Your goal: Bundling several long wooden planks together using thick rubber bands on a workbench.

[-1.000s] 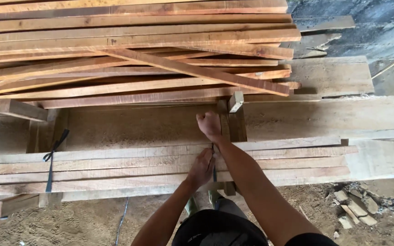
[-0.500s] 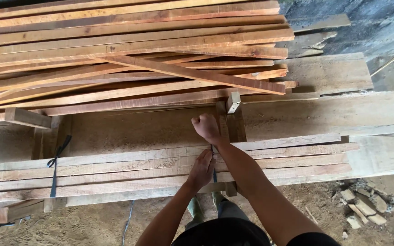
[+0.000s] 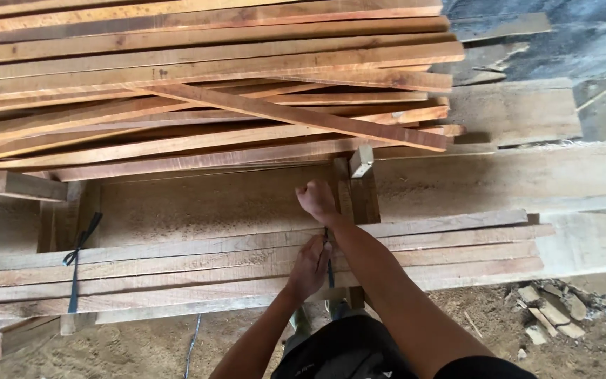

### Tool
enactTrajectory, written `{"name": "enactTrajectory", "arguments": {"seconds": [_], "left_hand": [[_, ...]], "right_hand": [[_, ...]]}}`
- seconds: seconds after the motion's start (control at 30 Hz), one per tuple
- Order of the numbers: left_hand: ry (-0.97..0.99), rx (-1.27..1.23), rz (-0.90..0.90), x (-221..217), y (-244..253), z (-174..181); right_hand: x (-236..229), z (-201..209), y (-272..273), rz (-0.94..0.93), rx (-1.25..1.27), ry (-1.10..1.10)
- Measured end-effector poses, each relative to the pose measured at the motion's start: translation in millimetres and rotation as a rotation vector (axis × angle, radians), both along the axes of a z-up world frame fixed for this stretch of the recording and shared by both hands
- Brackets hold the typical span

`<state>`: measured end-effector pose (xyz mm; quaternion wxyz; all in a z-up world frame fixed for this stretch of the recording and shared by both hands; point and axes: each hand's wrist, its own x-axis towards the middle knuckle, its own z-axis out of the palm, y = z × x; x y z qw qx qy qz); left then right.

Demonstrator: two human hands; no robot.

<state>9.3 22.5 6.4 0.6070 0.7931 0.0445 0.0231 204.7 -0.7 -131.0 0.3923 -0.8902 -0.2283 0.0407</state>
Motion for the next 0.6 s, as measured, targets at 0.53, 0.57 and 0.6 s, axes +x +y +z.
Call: {"name": "enactTrajectory", "arguments": {"seconds": [0.53,0.57,0.6], "left_hand": [[-0.211,0.106,0.041,-3,-7,-42],[-0.187,0.1,0.04,-3,-7,-44],[-0.163,0.095,0.039,-2,-8,-47]], "right_hand": [[-3,37,-5,-0.146,0.136,-0.365],[-3,38,-6,-0.138,0.118,-0.277],[-2,40,-7,-0.129,0.1,-0.189]]}}
